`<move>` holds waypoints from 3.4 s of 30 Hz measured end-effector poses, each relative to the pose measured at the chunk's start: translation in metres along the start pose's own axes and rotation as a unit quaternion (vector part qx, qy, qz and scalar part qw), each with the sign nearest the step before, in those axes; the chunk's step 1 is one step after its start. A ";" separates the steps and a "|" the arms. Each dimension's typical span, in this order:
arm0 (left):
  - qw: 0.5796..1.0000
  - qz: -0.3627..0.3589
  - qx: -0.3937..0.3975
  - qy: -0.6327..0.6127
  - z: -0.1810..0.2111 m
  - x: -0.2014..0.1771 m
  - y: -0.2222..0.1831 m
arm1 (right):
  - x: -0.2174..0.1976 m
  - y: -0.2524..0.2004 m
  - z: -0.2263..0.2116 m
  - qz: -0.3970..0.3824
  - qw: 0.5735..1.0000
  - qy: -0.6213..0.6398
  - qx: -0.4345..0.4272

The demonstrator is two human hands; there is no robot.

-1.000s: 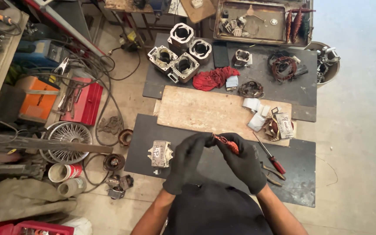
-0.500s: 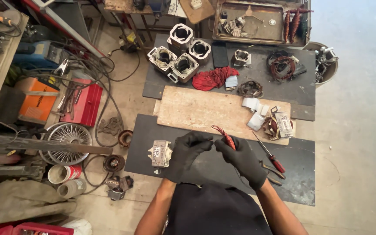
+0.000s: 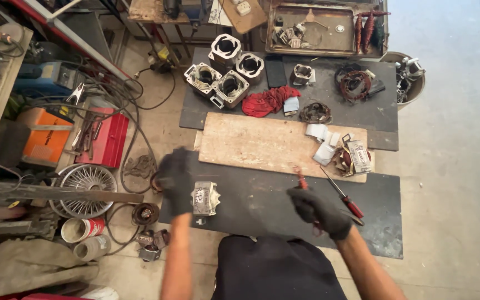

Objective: Inspecting and repairing a red coiled electronic component using a screwdriver and pliers

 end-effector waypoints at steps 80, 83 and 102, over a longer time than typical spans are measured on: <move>0.872 -0.385 -0.148 -0.264 -0.069 0.046 -0.056 | -0.145 -0.054 -0.091 0.279 0.901 -0.001 -0.332; 0.741 -0.492 -0.312 -0.334 -0.088 0.036 -0.047 | -0.130 -0.050 -0.088 0.231 0.913 -0.005 -0.337; 0.872 -0.308 -0.111 -0.365 0.089 -0.072 -0.037 | -0.098 -0.022 -0.073 0.429 0.869 -0.159 -0.189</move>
Point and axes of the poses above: each hand's wrist, its own y-axis towards the middle knuckle, its own x-axis out of the palm, z = x × y, the point moved 5 cm from there along y, towards the middle knuckle, and after that the axes turned 3 degrees about -x, right-handed, at the moved point
